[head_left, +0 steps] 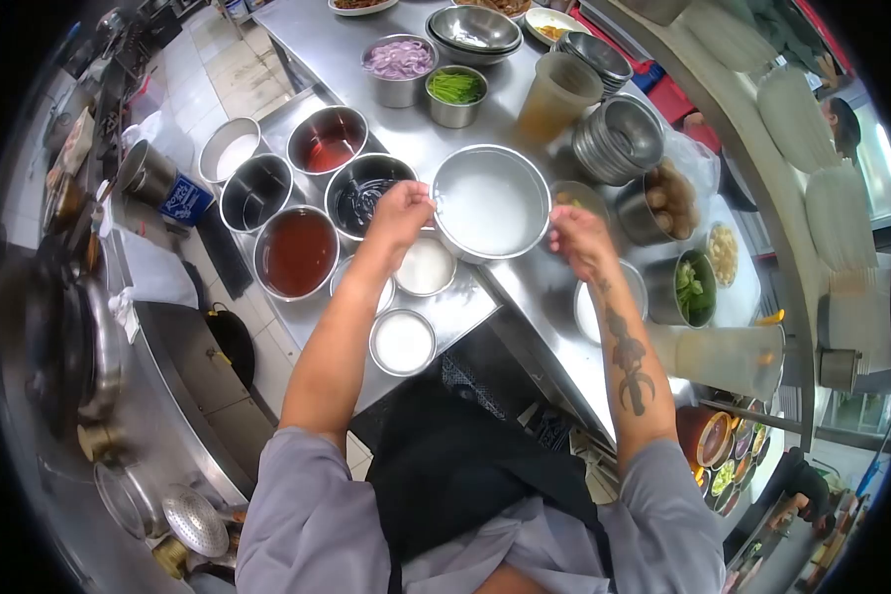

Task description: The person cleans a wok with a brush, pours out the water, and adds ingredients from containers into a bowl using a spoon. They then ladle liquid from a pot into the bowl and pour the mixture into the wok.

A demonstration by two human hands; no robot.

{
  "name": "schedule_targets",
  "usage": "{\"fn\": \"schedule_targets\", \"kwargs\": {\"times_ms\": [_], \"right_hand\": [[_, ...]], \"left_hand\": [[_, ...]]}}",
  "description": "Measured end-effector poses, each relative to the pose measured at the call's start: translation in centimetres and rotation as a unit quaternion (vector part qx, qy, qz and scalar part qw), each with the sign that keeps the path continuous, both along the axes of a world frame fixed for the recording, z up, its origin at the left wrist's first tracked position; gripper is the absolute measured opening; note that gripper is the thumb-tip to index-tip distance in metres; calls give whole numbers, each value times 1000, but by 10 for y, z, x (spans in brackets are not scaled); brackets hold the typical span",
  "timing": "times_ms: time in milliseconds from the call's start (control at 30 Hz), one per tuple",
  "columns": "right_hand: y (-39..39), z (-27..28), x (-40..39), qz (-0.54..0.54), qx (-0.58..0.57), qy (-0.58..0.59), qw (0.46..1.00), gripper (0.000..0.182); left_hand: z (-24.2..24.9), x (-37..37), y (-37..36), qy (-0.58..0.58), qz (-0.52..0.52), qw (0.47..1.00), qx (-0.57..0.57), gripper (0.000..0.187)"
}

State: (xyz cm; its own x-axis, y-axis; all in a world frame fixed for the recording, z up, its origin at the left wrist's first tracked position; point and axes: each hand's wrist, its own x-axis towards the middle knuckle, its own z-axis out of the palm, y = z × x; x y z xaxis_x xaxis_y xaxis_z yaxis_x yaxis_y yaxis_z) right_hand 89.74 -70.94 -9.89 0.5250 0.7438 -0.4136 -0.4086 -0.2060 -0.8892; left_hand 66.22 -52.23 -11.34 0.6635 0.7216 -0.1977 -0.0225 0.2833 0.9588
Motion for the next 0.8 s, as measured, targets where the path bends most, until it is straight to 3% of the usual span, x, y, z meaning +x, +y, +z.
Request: {"fn": "schedule_targets", "kwargs": {"times_ms": [267,567,667,733,800], "right_hand": [[44,-16,32,-27,-54,-10,998,2],[52,-25,52,-29,-16,11,999,6],[35,-24,59,24,22,-85,996,14],[31,-13,59,27,10,-272,962,22],[36,0,54,-3,76,-348,935,25]], "left_hand": [[-34,46,52,2,-14,1000,9,28],[-35,49,52,6,8,1000,-15,31],[-16,25,29,42,64,997,5,32],[-4,-15,-2,27,98,995,15,30],[14,-69,-44,22,123,992,-3,27]]}}
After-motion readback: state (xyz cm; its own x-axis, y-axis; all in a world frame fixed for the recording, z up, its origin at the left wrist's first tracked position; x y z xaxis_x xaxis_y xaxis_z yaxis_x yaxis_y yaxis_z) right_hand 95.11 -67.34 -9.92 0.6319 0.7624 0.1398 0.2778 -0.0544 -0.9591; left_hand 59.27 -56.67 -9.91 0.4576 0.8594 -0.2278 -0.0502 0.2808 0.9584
